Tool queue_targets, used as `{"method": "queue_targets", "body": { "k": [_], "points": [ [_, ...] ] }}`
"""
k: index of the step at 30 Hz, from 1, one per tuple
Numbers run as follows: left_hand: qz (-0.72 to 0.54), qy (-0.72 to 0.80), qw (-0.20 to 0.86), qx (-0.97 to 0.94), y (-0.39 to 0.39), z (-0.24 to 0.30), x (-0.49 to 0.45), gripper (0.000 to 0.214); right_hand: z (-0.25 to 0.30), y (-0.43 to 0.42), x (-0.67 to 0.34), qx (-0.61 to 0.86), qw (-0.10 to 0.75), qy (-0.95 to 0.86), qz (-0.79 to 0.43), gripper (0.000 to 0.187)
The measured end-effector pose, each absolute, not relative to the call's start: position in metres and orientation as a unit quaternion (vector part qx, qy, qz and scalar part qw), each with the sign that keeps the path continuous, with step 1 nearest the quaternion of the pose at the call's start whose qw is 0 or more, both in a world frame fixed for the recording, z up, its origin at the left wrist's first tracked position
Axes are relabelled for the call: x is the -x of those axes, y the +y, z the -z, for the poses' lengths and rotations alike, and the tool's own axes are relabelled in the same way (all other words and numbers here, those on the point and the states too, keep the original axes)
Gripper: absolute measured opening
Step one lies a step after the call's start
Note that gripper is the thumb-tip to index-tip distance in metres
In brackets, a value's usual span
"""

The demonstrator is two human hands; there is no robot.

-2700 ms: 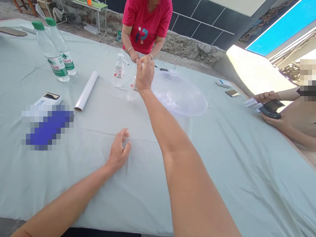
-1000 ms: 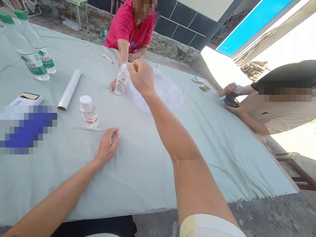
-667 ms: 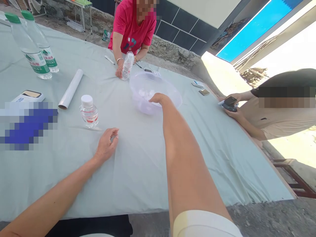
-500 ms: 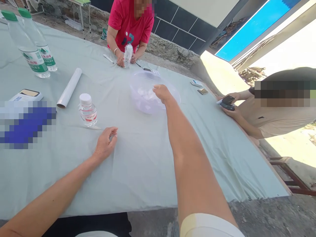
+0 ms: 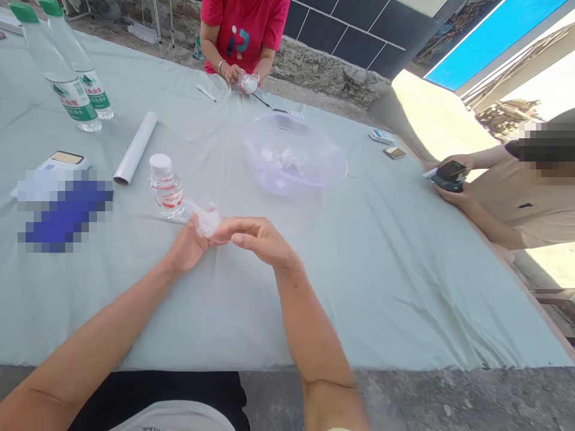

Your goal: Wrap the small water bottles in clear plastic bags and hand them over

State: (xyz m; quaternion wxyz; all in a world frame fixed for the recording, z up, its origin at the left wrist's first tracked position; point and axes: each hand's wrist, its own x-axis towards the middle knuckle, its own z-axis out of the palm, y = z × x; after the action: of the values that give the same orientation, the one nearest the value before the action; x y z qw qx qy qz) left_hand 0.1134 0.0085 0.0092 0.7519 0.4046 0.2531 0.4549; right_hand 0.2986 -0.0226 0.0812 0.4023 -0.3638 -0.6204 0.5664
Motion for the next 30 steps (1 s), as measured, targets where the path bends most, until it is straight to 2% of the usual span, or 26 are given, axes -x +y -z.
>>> {"method": "queue_targets", "body": {
  "k": [2,6,12,16,19,21,23,24,26,28,30],
  "points": [
    [-0.436,0.241,0.776,-0.385,0.012,-0.014,-0.109,0.055,-0.052,-0.027,-0.288,0.376,0.474,-0.531,-0.593,0.029],
    [-0.453,0.354,0.722,-0.385,0.013,-0.019,-0.103,0.050,-0.023,-0.021,-0.287,0.424,0.629,-0.338,-0.557,0.023],
    [-0.442,0.390,0.703,-0.398,0.010,-0.024,-0.103,0.045,-0.016,-0.017,-0.302,0.435,0.729,-0.222,-0.480,0.027],
    [-0.427,0.416,0.693,-0.405,0.007,-0.024,-0.105,0.044,-0.013,-0.019,-0.305,0.476,0.712,-0.242,-0.457,0.034],
    [-0.424,0.447,0.643,-0.455,0.005,-0.023,-0.104,0.036,-0.019,-0.026,-0.305,0.542,0.685,-0.340,-0.350,0.045],
    [-0.422,0.455,0.598,-0.508,0.005,-0.022,-0.103,0.035,-0.025,-0.032,-0.301,0.547,0.645,-0.454,-0.281,0.053],
    [-0.417,0.442,0.575,-0.548,0.004,-0.022,-0.102,0.036,-0.029,-0.037,-0.295,0.530,0.577,-0.553,-0.284,0.057],
    [-0.416,0.429,0.574,-0.560,0.004,-0.022,-0.102,0.035,-0.030,-0.039,-0.291,0.525,0.544,-0.580,-0.304,0.053],
    [-0.410,0.394,0.592,-0.571,0.003,-0.023,-0.102,0.033,-0.029,-0.039,-0.283,0.529,0.510,-0.585,-0.343,0.033],
    [-0.400,0.366,0.613,-0.574,0.002,-0.023,-0.103,0.032,-0.025,-0.037,-0.278,0.536,0.527,-0.547,-0.369,0.019],
    [-0.397,0.363,0.628,-0.562,0.002,-0.024,-0.103,0.032,-0.022,-0.033,-0.277,0.533,0.577,-0.483,-0.387,0.021]
  ]
}}
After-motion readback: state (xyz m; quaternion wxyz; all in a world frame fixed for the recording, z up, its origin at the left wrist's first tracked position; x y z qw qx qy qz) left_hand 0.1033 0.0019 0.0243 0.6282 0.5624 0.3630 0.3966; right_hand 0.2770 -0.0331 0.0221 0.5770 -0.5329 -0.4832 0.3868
